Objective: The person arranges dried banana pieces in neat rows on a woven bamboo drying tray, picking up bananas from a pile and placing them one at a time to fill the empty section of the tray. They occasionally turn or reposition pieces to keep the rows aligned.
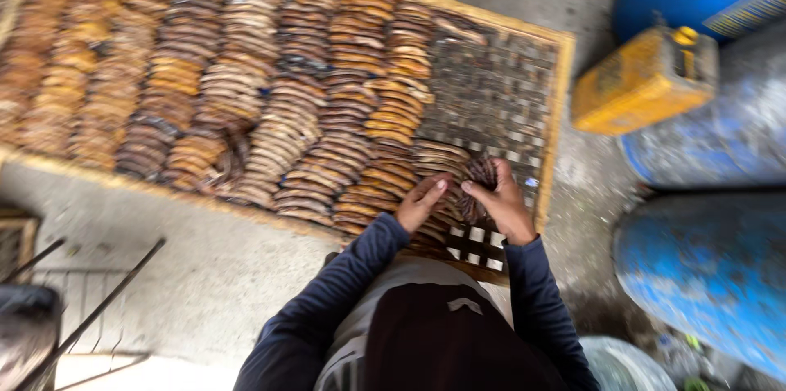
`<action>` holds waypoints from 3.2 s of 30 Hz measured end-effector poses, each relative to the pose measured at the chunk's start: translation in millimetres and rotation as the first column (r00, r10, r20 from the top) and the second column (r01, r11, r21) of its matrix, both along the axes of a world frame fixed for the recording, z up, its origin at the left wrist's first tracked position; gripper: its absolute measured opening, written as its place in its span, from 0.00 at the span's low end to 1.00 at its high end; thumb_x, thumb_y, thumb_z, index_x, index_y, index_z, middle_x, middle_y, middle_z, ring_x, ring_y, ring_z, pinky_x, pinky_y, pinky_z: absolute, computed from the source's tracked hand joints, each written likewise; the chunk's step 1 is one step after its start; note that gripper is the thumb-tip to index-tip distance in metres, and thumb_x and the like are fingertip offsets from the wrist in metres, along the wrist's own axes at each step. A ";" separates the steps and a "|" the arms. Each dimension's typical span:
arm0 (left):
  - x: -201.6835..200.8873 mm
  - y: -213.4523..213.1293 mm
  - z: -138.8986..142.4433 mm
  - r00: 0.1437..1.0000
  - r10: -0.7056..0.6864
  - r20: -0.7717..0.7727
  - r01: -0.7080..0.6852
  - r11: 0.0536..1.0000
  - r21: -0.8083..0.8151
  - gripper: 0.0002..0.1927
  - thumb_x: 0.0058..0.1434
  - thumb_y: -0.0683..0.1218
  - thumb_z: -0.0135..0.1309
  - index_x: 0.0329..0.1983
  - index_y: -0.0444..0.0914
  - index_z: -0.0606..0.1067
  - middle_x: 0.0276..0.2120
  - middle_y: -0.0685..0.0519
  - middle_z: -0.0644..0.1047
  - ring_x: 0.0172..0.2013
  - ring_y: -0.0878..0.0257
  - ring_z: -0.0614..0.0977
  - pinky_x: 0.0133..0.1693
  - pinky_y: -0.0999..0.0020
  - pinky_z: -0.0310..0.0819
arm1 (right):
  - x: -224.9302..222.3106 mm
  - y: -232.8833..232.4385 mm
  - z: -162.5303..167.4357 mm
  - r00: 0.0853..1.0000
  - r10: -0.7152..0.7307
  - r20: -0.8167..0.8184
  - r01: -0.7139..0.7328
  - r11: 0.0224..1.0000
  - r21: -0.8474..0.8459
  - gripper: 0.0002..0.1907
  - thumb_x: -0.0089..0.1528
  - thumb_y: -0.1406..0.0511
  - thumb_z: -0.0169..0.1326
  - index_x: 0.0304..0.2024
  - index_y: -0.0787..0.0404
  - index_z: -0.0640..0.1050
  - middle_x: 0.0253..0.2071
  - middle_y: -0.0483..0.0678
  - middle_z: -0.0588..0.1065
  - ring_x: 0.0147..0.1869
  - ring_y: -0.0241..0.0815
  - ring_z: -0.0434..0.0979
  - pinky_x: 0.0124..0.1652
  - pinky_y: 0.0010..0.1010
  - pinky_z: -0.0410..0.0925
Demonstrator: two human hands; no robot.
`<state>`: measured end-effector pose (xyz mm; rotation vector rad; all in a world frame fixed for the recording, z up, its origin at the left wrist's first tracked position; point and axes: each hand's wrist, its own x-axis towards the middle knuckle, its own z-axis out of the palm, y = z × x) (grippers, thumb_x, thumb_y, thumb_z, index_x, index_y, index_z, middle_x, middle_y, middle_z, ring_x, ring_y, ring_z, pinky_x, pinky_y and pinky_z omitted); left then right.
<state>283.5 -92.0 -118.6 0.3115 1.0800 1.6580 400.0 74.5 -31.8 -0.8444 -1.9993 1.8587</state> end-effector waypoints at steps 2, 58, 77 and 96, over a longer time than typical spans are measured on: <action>-8.1 -4.6 0.5 0.986 0.166 -0.007 -0.165 0.983 0.081 0.30 0.74 0.60 0.50 0.70 0.37 0.68 0.64 0.49 0.74 0.64 0.60 0.73 0.61 0.64 0.68 | -32.8 -33.7 -6.1 0.989 0.119 0.084 -0.135 0.965 0.225 0.31 0.62 0.66 0.66 0.62 0.69 0.65 0.55 0.59 0.74 0.55 0.47 0.76 0.51 0.36 0.72; -167.0 -293.0 36.6 0.478 -0.042 -0.877 -0.480 0.824 -0.301 0.24 0.67 0.57 0.52 0.62 0.43 0.75 0.62 0.46 0.74 0.59 0.49 0.75 0.63 0.48 0.68 | -386.7 -309.6 -14.0 0.953 0.291 0.085 -0.300 0.946 0.124 0.18 0.59 0.78 0.57 0.46 0.59 0.66 0.45 0.46 0.69 0.48 0.36 0.75 0.48 0.29 0.75; -200.1 -266.6 51.7 0.725 0.297 0.622 -0.541 0.804 0.247 0.23 0.68 0.54 0.50 0.61 0.37 0.73 0.53 0.47 0.81 0.51 0.55 0.83 0.52 0.59 0.80 | -228.9 -282.9 -16.6 0.906 0.298 -0.300 -0.311 0.950 0.006 0.19 0.63 0.77 0.56 0.55 0.63 0.69 0.60 0.50 0.72 0.64 0.38 0.73 0.60 0.29 0.69; -147.4 -204.4 50.3 0.836 0.408 0.368 -0.455 0.889 0.049 0.17 0.69 0.45 0.54 0.59 0.37 0.76 0.48 0.52 0.81 0.43 0.59 0.84 0.42 0.58 0.83 | -173.3 -136.4 9.8 0.985 0.164 0.059 -0.156 0.980 -0.125 0.13 0.69 0.73 0.48 0.54 0.60 0.76 0.47 0.45 0.77 0.44 0.36 0.82 0.39 0.26 0.74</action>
